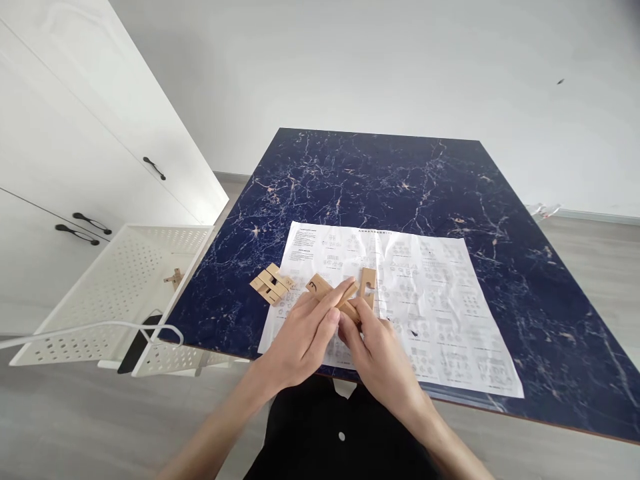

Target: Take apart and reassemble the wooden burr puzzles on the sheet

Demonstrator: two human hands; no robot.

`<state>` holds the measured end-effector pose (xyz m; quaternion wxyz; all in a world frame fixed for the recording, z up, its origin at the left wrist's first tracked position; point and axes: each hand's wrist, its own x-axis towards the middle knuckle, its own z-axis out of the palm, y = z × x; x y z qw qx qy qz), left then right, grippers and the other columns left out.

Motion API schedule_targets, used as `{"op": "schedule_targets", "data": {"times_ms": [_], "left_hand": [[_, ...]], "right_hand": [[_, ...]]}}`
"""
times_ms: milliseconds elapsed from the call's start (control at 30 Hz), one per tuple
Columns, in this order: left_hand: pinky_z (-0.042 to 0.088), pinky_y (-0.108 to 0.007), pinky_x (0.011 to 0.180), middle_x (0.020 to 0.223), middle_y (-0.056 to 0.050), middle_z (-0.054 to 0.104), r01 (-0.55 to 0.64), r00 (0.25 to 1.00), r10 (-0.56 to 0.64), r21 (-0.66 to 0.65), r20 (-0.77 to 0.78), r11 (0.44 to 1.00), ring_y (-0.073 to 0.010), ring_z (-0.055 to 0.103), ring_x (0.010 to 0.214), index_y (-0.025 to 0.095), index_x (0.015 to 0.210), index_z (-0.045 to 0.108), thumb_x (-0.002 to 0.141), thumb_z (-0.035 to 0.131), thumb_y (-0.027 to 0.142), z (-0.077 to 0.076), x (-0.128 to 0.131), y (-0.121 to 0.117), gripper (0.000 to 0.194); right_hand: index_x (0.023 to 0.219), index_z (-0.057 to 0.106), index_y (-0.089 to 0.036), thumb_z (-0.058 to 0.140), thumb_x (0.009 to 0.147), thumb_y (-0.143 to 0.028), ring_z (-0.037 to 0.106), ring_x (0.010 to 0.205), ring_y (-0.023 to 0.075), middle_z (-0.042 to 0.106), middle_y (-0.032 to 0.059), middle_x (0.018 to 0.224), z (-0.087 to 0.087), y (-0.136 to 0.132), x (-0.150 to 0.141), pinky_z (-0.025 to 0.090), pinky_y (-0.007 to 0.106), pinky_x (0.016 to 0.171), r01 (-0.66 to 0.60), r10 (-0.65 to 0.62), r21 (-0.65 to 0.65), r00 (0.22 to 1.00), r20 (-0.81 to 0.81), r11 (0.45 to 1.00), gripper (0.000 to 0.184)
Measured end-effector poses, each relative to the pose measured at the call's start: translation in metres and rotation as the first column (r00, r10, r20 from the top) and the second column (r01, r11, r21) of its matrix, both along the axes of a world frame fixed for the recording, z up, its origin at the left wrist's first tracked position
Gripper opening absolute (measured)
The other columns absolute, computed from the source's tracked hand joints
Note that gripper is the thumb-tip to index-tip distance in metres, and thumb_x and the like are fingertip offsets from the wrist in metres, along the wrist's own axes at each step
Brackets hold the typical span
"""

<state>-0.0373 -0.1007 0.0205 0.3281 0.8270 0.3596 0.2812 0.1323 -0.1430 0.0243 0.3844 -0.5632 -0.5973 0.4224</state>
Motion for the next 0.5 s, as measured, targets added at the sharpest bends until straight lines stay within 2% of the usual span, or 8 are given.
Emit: {"op": "schedule_targets", "data": {"times_ms": [167, 300, 400, 500], "left_hand": [[0.054, -0.048, 0.117, 0.157, -0.007, 0.065, -0.043, 0.999, 0.044, 0.029, -0.025, 0.999, -0.0273, 0.063, 0.138, 0.035, 0.173, 0.035, 0.12, 0.031, 0.033, 0.006, -0.002, -0.007, 0.053], [0.054, -0.047, 0.111, 0.139, -0.007, 0.07, -0.109, 0.994, 0.107, 0.085, 0.026, 0.99, -0.0265, 0.063, 0.126, 0.039, 0.169, 0.042, 0.119, 0.041, 0.028, 0.005, -0.003, -0.019, 0.052], [0.054, -0.045, 0.112, 0.142, -0.007, 0.067, -0.124, 0.988, 0.115, 0.081, 0.107, 0.989, -0.0253, 0.062, 0.131, 0.039, 0.165, 0.049, 0.117, 0.046, 0.023, 0.004, -0.002, -0.026, 0.051], [0.059, -0.039, 0.106, 0.137, -0.006, 0.07, -0.162, 0.972, 0.151, 0.048, 0.178, 0.986, -0.0232, 0.067, 0.126, 0.035, 0.158, 0.057, 0.115, 0.05, 0.02, 0.003, 0.001, -0.028, 0.046]], "right_hand": [[0.1, 0.057, -0.025, 0.045, 0.113, -0.043, 0.04, 0.05, 0.0131, 0.051, -0.0065, 0.064, -0.005, -0.005, -0.001, 0.034, 0.026, 0.047, 0.048, -0.049, -0.02, 0.997, -0.06, 0.999, 0.025], [0.107, 0.057, -0.025, 0.045, 0.115, -0.044, 0.044, 0.055, 0.0134, 0.053, -0.0061, 0.068, -0.012, -0.01, -0.003, 0.039, 0.025, 0.051, 0.091, -0.093, -0.019, 0.985, -0.146, 0.996, 0.024], [0.101, 0.054, -0.026, 0.042, 0.116, -0.039, 0.046, 0.058, 0.0135, 0.052, -0.0052, 0.072, -0.012, -0.012, -0.004, 0.042, 0.026, 0.055, 0.069, -0.061, 0.034, 0.981, -0.186, 0.997, 0.023], [0.1, 0.053, -0.026, 0.04, 0.117, -0.036, 0.045, 0.058, 0.0134, 0.051, -0.0056, 0.072, -0.012, -0.014, -0.005, 0.042, 0.026, 0.056, 0.036, -0.024, 0.066, 0.986, -0.168, 0.997, 0.024]]}}
